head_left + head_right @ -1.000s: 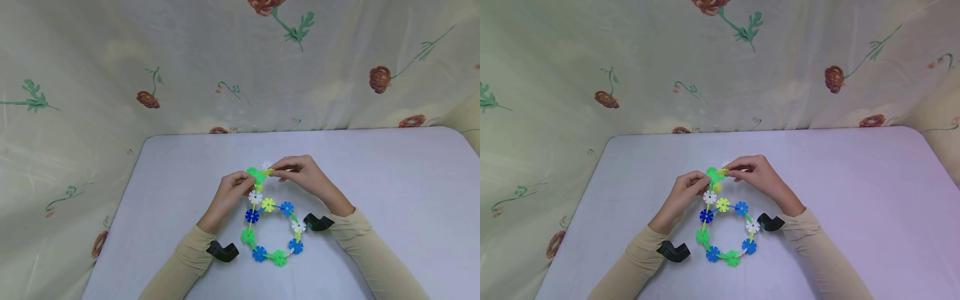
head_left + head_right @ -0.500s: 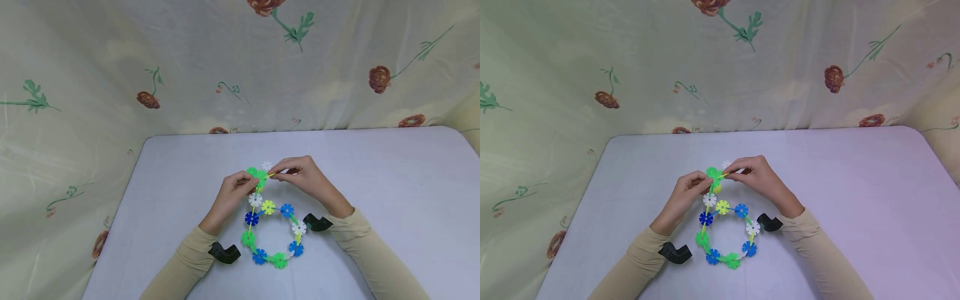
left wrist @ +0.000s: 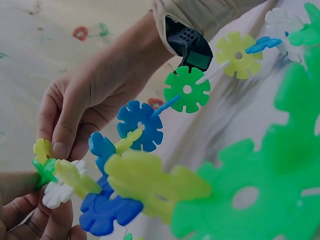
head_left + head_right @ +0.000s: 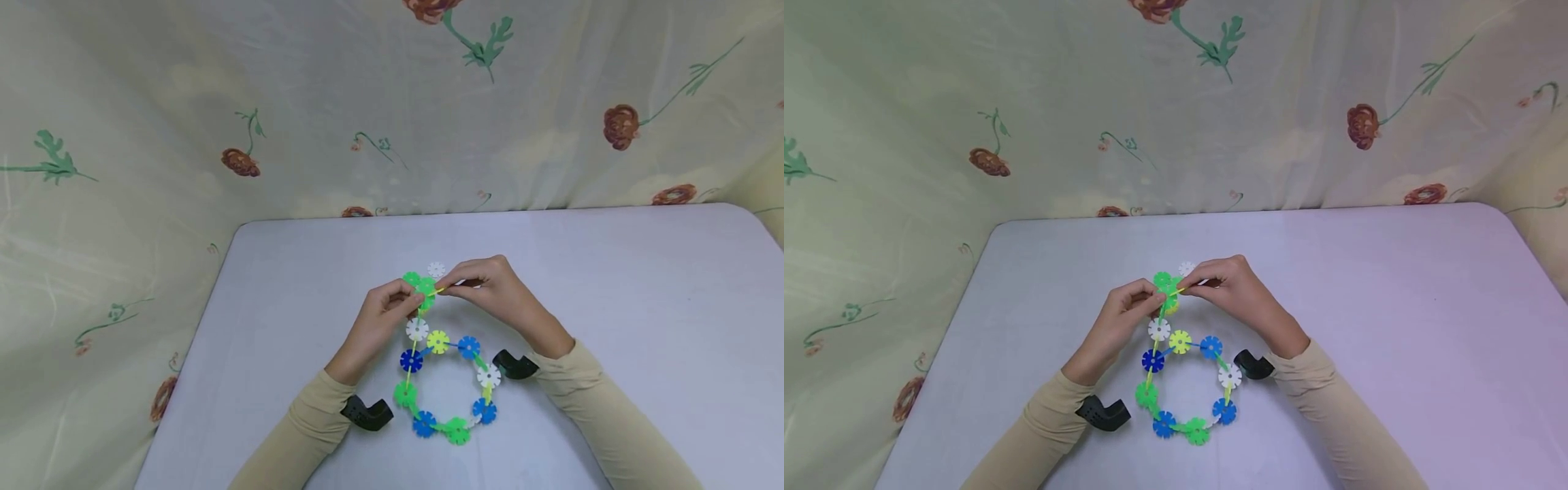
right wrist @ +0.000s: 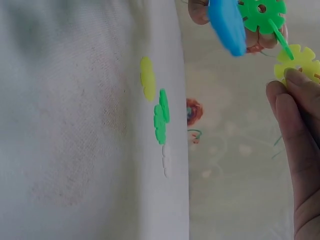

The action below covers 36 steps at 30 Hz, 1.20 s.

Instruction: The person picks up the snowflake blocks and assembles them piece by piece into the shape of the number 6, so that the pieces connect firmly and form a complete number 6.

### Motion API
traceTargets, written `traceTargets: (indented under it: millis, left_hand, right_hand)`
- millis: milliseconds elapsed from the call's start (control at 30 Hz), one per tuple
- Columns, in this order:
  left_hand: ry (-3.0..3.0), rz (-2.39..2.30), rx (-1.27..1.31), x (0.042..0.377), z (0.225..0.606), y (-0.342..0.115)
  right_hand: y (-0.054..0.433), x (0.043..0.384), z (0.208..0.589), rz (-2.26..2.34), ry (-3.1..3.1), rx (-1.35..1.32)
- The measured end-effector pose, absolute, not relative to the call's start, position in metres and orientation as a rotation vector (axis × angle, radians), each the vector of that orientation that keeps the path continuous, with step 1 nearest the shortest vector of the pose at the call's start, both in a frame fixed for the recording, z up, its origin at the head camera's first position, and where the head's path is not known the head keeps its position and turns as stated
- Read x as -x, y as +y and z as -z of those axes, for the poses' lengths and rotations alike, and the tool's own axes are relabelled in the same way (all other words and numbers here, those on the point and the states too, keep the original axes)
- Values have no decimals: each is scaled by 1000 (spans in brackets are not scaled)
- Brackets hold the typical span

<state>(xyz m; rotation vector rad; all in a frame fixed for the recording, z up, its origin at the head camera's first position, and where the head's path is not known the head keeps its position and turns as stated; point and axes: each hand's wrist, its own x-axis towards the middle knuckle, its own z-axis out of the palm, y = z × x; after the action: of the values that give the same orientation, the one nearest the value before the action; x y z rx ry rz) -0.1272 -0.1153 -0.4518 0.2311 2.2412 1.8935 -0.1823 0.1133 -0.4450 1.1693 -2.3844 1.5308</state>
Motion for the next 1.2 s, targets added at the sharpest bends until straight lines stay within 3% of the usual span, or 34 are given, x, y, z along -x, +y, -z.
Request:
traceTargets:
  millis: [633, 1200]
  left_hand:
    - [2284, -1873, -154, 129, 448, -114]
    - [2297, -1857, -169, 130, 449, -114]
  right_hand:
    - [126, 192, 448, -1372, -2743, -985]
    - [95, 233, 468, -1126, -3056, -1120]
